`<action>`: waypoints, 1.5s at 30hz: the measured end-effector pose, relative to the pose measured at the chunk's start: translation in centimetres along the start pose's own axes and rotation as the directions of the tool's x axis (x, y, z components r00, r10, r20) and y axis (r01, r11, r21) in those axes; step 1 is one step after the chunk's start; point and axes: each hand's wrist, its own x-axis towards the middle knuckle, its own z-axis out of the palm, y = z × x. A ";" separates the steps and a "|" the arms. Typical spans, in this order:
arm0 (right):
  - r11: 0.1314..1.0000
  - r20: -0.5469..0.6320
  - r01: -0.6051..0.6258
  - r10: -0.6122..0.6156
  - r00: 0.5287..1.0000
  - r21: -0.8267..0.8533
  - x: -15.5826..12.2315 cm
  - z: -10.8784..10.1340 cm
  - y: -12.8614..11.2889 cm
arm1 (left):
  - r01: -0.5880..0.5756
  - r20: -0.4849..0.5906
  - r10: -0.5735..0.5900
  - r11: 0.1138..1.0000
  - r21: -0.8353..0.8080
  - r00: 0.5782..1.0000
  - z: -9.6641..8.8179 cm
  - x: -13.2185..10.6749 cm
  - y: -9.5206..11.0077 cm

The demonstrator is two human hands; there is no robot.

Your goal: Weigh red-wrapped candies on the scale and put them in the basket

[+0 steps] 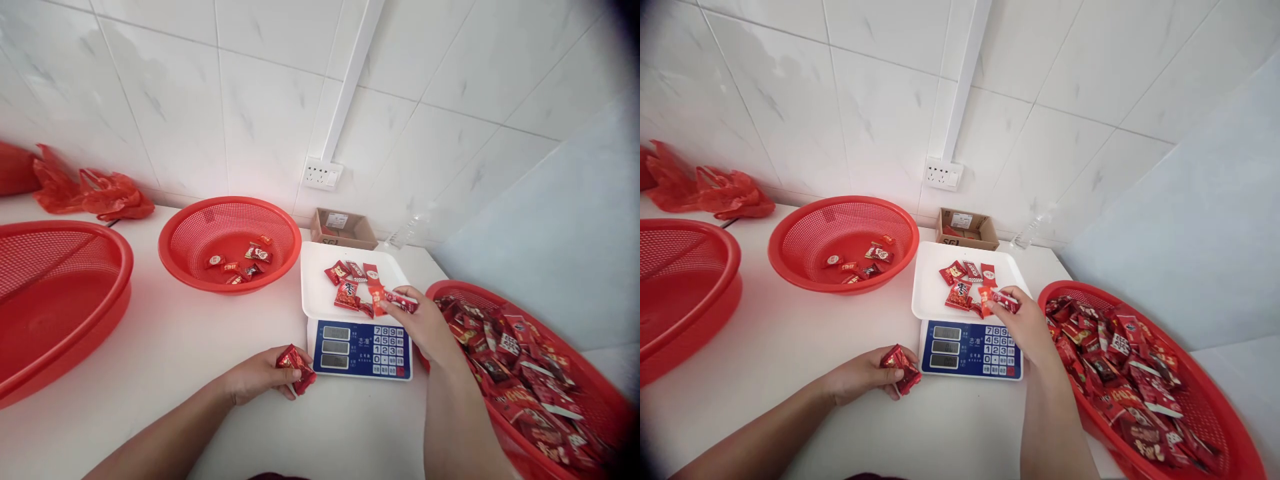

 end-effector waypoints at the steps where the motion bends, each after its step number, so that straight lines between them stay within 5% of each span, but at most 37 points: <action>1: 1.000 0.101 0.007 -0.009 0.995 0.023 -0.4 -0.2 -0.3 | 0.000 0.000 0.000 1.000 0.000 1.000 0.0 0.0 0.0; 4: 0.997 0.205 0.050 -0.035 0.978 -0.067 -0.7 -0.2 -0.4 | 0.000 0.002 0.000 1.000 0.002 1.000 0.0 0.1 -0.1; 9: 0.990 -0.178 0.002 -0.028 0.984 -0.143 0.4 0.6 0.3 | -0.006 0.006 0.006 1.000 0.020 1.000 0.1 0.1 0.0; 13: 1.000 -0.318 -0.011 0.009 0.948 -0.006 -0.5 0.4 0.5 | -0.010 0.003 0.010 1.000 0.018 1.000 0.1 0.0 0.1; 30: 0.996 -0.304 -0.053 0.072 0.950 0.072 -2.8 0.7 1.4 | 0.008 0.009 -0.008 1.000 0.004 1.000 0.3 -0.1 0.1; 33: 0.989 -0.255 -0.073 0.105 0.961 0.132 -3.4 0.5 1.3 | -0.004 0.027 0.004 1.000 -0.006 1.000 0.2 -0.1 -0.1; 36: 0.967 -0.075 -0.065 0.086 0.993 0.246 -5.0 1.5 0.3 | -0.011 0.031 0.011 1.000 -0.015 0.999 0.1 -0.1 -0.3; 40: 0.962 0.278 -0.004 -0.075 0.958 0.272 -8.1 5.8 -1.4 | -0.038 0.057 0.036 0.999 0.020 0.998 0.3 0.0 -0.4; 45: 0.959 0.347 -0.028 -0.075 0.935 0.281 -10.7 10.9 -1.4 | -0.124 -0.039 0.134 0.970 0.209 0.990 0.8 0.0 -0.3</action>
